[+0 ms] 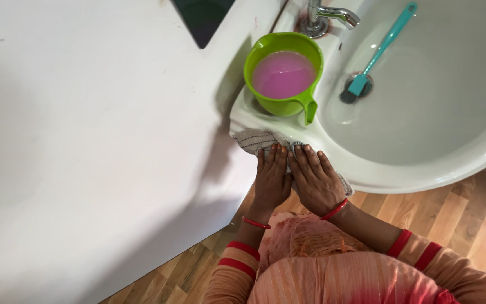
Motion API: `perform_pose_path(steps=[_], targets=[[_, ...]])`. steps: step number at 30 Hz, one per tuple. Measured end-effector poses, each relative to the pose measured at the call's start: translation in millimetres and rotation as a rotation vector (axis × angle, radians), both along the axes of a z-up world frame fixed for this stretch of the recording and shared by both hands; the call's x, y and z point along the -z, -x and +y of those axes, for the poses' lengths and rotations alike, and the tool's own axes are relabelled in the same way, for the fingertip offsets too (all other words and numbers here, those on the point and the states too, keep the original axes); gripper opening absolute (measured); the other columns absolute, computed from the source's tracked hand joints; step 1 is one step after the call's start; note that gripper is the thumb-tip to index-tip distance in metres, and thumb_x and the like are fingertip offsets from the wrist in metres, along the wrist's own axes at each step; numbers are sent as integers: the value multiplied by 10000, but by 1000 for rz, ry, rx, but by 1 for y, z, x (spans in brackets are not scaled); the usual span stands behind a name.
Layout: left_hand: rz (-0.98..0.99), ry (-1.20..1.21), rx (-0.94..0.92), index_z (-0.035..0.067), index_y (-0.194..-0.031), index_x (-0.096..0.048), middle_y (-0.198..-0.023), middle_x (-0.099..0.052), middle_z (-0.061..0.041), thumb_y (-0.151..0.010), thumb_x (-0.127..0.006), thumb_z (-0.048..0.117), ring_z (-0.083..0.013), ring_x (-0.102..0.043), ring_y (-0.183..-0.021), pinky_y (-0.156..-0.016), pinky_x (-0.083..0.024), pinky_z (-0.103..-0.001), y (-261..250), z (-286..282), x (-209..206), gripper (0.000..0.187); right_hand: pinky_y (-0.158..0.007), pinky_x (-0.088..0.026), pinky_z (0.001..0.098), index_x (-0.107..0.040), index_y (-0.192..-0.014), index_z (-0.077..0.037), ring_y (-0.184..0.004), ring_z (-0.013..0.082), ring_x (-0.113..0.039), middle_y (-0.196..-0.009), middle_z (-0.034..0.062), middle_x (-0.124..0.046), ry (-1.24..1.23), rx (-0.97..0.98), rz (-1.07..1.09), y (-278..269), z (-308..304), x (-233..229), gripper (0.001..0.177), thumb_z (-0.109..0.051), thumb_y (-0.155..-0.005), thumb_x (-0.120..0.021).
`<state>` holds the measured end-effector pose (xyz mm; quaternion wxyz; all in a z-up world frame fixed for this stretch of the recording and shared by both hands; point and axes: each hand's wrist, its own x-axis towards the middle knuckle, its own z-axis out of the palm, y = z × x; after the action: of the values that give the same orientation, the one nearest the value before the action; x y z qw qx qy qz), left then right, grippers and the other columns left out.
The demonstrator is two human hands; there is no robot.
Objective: The person wipes the exterior rim and underside of a white sink using a patterned cloth.
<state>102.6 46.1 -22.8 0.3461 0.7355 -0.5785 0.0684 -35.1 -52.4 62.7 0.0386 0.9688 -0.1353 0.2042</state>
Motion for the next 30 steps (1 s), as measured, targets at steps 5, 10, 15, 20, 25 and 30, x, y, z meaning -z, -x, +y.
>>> perform_pose_path(steps=[5, 10, 15, 20, 25, 30], targets=[[-1, -75, -45, -11, -1576, -342, -1624, -410, -199, -1045, -505, 233, -345, -304, -1568, -1307, -133, -570, -25, 6, -4, 607, -1257, -147, 482, -424, -1546, 2, -1543, 300, -268, -1622, 182, -393, 55, -13, 89, -27, 4, -1, 613, -258, -996, -492], [-22, -66, -76, -26, -1587, -309, -1638, -378, -200, -1040, -500, 223, -344, -284, -1574, -1308, -128, -565, -40, 10, -8, 631, -1261, -139, 477, -379, -1559, 10, -1551, 296, -243, -1634, 179, -358, 46, -37, 149, -46, 6, -6, 637, -256, -990, -481], [-113, -116, -184, -2, -1566, -328, -1622, -396, -173, -1013, -501, 229, -305, -300, -1555, -1264, -62, -640, -32, 7, -13, 624, -1271, -154, 461, -380, -1564, 15, -1556, 289, -261, -1635, 174, -373, 29, -63, 67, -44, 5, -10, 627, -254, -1008, -490], [-21, -79, -119, -38, -1592, -287, -1655, -337, -224, -1041, -458, 219, -410, -219, -1581, -1290, -69, -636, -25, 5, -11, 632, -1267, -163, 452, -399, -1550, 23, -1542, 290, -284, -1628, 175, -390, 37, -90, 88, -31, 0, -11, 648, -258, -976, -507], [66, -35, -109, -80, -1591, -241, -1658, -290, -286, -1053, -416, 211, -484, -175, -1582, -1295, -61, -640, 10, -5, -10, 636, -1264, -174, 464, -427, -1548, -23, -1537, 275, -304, -1615, 139, -414, 42, -86, 64, -3, -8, -15, 626, -253, -974, -525], [98, 50, -184, -128, -1598, -170, -1669, -227, -331, -1105, -361, 244, -497, -112, -1590, -1282, -36, -660, 70, -26, -13, 647, -1252, -248, 470, -465, -1542, -83, -1524, 274, -357, -1605, 132, -452, -53, -102, 20, 46, -32, -23, 613, -234, -955, -554]])
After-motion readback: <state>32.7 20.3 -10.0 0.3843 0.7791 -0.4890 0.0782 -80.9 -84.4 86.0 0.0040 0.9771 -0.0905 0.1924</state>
